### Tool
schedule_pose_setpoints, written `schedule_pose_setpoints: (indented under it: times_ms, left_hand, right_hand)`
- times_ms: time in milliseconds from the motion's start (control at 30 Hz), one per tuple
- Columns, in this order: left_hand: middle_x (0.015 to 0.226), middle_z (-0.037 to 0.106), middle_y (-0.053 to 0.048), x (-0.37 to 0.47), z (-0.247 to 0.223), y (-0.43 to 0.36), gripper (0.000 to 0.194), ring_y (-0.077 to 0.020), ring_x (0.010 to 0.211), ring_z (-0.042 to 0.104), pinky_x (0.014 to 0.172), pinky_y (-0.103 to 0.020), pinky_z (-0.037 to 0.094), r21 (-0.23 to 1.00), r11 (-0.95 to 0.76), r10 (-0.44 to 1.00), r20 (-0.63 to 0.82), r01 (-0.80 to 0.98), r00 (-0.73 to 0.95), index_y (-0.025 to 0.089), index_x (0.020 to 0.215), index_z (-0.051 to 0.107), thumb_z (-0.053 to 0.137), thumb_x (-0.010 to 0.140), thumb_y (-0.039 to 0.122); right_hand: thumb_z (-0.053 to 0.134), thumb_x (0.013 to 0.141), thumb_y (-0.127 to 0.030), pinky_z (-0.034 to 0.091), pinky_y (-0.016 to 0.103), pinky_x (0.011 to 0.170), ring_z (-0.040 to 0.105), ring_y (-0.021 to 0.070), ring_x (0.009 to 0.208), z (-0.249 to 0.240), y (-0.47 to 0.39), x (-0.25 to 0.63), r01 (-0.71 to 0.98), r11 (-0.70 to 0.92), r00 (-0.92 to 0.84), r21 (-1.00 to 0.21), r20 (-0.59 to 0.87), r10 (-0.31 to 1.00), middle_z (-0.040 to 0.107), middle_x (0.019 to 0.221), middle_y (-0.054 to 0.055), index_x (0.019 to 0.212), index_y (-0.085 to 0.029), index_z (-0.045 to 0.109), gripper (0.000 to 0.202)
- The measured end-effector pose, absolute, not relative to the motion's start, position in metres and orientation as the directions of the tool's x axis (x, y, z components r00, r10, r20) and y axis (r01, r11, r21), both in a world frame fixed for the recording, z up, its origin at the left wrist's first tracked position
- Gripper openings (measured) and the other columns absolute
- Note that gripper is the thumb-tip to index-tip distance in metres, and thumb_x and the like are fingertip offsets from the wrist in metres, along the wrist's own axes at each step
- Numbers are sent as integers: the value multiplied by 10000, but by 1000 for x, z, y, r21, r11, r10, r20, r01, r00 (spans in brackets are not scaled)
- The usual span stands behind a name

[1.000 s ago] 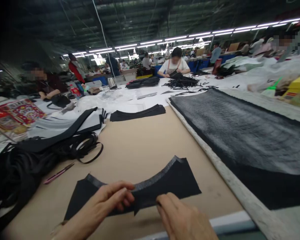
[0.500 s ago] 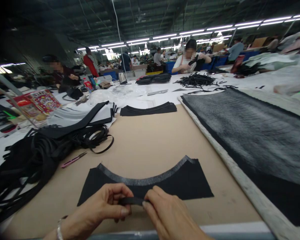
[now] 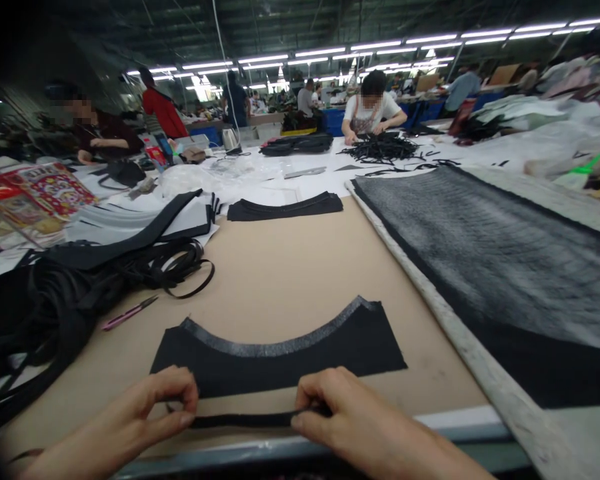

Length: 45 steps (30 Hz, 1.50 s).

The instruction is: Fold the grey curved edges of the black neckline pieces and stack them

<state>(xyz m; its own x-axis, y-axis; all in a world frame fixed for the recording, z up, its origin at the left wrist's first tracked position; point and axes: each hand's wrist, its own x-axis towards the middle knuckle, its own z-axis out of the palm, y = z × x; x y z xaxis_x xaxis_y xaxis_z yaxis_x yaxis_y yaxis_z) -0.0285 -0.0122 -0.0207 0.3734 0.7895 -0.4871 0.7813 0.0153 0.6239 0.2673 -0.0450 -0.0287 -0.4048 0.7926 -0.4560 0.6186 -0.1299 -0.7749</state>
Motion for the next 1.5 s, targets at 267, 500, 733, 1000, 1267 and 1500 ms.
schedule_pose_setpoints:
  times_ms: [267, 500, 733, 1000, 1267, 1500]
  left_hand:
    - [1154, 661, 11, 13, -2, -37, 399, -246, 1093, 555, 960, -300, 340, 688, -15, 715, -500, 726, 489, 316, 1111, 651, 646, 713, 295]
    - [648, 583, 26, 29, -16, -41, 229, -143, 675, 550, 577, -208, 335, 661, 48, 731, -534, 749, 424, 188, 733, 651, 472, 816, 305]
    - [524, 445, 57, 12, -33, -30, 246, -104, 529, 417, 495, -217, 226, 629, 70, 771, -527, 774, 358, 187, 717, 641, 484, 814, 349]
    - [594, 513, 44, 32, -30, 4, 205, -119, 605, 466, 549, -225, 247, 552, -17, 859, -419, 834, 295, 204, 675, 623, 502, 787, 326]
    - [576, 488, 52, 45, -40, 23, 114, -113, 562, 440, 532, -232, 219, 483, 19, 892, -405, 875, 203, 228, 703, 612, 515, 756, 255]
    - [633, 559, 38, 48, -41, 28, 120, -123, 613, 496, 559, -239, 234, 435, 18, 907, -385, 900, 168, 242, 706, 631, 527, 760, 269]
  right_hand:
    - [546, 787, -238, 259, 203, 514, 394, 82, 610, -31, -46, 247, 465, -183, -555, -866, -446, 702, 456, 634, -64, 752, -174, 586, 83]
    - [583, 789, -280, 248, 204, 499, 388, 81, 588, -32, -47, 257, 502, -162, -534, -849, -452, 714, 459, 618, -66, 775, -169, 605, 114]
    - [521, 813, -247, 284, 221, 557, 455, 108, 643, -33, -43, 281, 628, -66, -427, -775, -415, 803, 531, 660, -40, 746, -177, 611, 133]
    - [497, 818, -294, 244, 245, 546, 468, 139, 625, -25, -21, 277, 828, -31, -216, -559, -371, 903, 556, 649, -8, 713, -218, 617, 177]
    - [466, 865, -292, 241, 252, 573, 520, 144, 643, -27, -4, 272, 879, 23, -215, -476, -352, 911, 589, 658, -4, 695, -217, 577, 217]
    - [498, 854, -324, 205, 265, 552, 540, 152, 623, -39, 5, 271, 912, 40, -183, -408, -318, 930, 611, 642, -11, 718, -237, 601, 191]
